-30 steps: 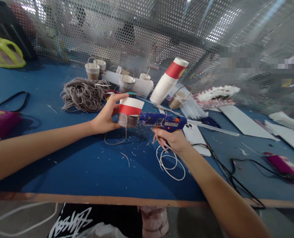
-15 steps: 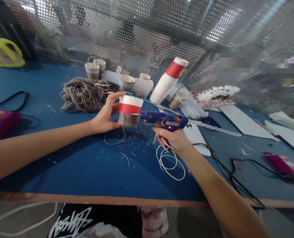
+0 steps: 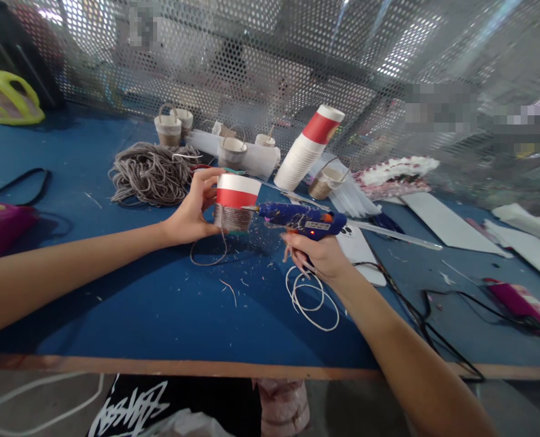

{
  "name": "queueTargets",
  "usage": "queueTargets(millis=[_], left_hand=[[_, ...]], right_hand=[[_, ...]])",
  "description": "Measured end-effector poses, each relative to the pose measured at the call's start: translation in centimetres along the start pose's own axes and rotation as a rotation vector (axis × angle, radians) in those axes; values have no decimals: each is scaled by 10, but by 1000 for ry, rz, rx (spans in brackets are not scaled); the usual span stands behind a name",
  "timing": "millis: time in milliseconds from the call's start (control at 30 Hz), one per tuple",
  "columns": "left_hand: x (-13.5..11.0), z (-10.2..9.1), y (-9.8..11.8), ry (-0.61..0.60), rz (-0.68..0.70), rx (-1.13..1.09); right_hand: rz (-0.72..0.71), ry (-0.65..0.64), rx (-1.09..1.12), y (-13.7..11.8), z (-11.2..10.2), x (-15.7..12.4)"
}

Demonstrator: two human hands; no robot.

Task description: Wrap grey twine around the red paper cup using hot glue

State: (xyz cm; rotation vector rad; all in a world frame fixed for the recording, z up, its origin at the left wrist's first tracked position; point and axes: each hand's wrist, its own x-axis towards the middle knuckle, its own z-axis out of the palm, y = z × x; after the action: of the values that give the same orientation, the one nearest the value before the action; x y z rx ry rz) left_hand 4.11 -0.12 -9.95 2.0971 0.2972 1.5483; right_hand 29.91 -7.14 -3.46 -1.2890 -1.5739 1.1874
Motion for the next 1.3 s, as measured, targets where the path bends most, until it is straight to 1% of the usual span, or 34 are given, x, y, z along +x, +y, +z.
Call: queueTargets(millis=[300,567,800,933,1133,1300], left_hand=[[-2,-1,-1,10,-67,-17],[-1,-1,-1,23,-47,-35],[-1,-4,-1,2,-68,-49],[-2,-4,-2,9,-73,-91],[-3,-2,-6,45,-90,-216],[-4,-2,-7,49,-101,-253]], right_hand=[[2,5,-17,-5,2,1],[-15,43,-23,-4,1,1],[-12,21,-30,-4,-2,0],[-5,26,-34,-5,-2,0],[-20,34,-34,-6,0,0],[-19,44,-18,-8,0,-1]])
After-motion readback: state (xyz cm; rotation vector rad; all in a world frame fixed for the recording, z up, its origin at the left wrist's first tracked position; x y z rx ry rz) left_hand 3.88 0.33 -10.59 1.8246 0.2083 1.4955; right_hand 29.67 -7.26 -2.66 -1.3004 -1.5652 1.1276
